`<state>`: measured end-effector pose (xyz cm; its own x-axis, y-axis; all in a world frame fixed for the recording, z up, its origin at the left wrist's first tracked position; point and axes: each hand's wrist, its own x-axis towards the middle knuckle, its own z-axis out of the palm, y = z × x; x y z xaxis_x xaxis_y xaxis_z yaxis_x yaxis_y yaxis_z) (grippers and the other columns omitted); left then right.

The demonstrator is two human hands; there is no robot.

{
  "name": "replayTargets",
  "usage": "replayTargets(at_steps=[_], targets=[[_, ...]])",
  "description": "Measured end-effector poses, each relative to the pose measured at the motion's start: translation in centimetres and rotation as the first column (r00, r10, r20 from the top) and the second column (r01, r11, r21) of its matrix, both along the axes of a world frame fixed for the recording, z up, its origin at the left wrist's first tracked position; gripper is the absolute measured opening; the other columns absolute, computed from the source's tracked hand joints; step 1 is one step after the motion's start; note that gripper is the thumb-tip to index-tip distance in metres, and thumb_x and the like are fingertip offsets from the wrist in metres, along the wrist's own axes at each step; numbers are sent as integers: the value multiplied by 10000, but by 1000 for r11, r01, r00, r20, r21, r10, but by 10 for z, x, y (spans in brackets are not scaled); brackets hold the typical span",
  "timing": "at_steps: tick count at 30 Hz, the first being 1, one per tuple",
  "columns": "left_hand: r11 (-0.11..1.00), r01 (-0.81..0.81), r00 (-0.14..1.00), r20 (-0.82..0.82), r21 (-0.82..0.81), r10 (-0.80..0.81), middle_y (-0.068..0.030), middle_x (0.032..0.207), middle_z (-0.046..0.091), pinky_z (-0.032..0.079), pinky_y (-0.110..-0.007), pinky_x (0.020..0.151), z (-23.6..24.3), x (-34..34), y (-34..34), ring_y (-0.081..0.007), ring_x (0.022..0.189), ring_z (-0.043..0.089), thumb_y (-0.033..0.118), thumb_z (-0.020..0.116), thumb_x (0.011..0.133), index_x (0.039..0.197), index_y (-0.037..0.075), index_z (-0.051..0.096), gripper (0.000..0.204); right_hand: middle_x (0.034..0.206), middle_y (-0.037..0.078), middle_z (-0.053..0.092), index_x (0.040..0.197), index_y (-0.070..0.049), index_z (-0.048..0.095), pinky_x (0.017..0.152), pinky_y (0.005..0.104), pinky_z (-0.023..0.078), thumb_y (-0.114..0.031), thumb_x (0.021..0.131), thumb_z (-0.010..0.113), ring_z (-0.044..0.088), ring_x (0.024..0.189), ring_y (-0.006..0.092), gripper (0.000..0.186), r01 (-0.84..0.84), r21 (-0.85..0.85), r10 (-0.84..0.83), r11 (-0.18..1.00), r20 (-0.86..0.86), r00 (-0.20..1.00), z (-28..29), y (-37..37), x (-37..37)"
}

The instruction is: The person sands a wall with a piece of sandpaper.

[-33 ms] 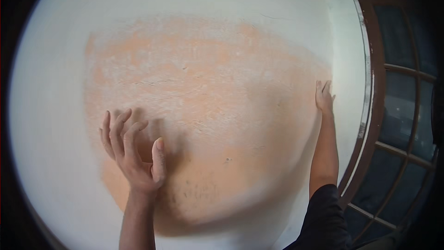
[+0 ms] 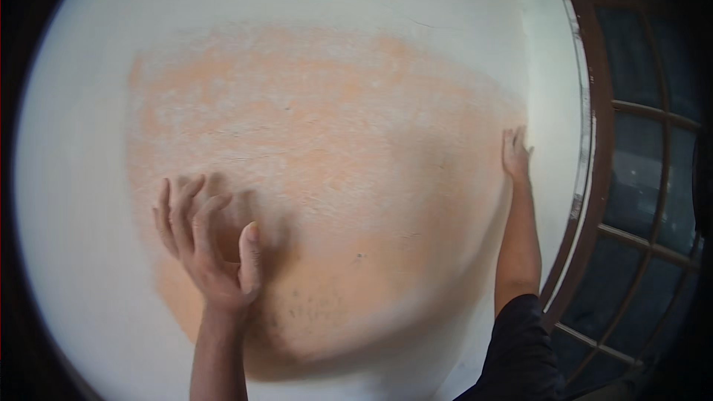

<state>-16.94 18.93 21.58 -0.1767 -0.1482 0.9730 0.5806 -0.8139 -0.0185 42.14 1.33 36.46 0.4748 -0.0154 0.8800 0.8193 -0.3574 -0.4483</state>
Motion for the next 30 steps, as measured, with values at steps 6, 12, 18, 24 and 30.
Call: replayTargets(at_steps=[6, 12, 18, 24, 30], targets=[[999, 13, 999, 47, 32, -15, -221, 1500, 516, 192, -614, 1252, -11, -5, 11, -477, 1503, 321, 298, 584, 991, 1465, -26, 470, 585, 1748, 210, 89, 1660, 27, 68, 1306, 477, 66, -530, 1101, 376, 74, 1620, 338, 848, -193, -185, 266, 964, 722, 639, 16, 48, -82], [1000, -9, 1000, 29, 15, 9, -222, 1558, 460, 217, -605, 1255, -18, -10, 17, -459, 1519, 313, 326, 515, 1048, 1528, -18, 401, 601, 1713, 255, 195, 1659, 3, 141, 1295, 522, 132, -556, 1028, 546, 222, 1578, 424, 935, -113, -303, 290, 946, 637, 714, 39, 7, -52], [997, -74, 996, 42, 9, 73, -211, 1566, 456, 241, -600, 1250, -14, 7, 22, -428, 1520, 329, 384, 444, 1087, 1532, -10, 419, 595, 1695, 266, 243, 1654, 2, 174, 1297, 507, 146, -482, 1018, 603, 247, 1560, 459, 907, -57, -116, 112, 992, 552, 827, 45, -16, 52], [976, -165, 973, 188, 139, 137, -207, 1480, 545, 295, -602, 1226, -33, -11, 37, -439, 1473, 399, 305, 412, 1106, 1408, 0, 521, 443, 1678, 305, 243, 1622, 62, 221, 1295, 485, 171, -493, 1026, 603, 233, 1557, 475, 899, -238, -194, 304, 952, 695, 652, 30, -6, 27], [969, -122, 986, 134, 214, 95, -208, 1472, 538, 307, -604, 1216, -12, 63, 2, -440, 1456, 419, 288, 444, 1091, 1416, 6, 506, 434, 1667, 353, 207, 1587, 136, 224, 1291, 495, 184, -602, 1024, 543, 175, 1569, 491, 981, -170, -26, 165, 985, 431, 887, 61, -16, 78]])
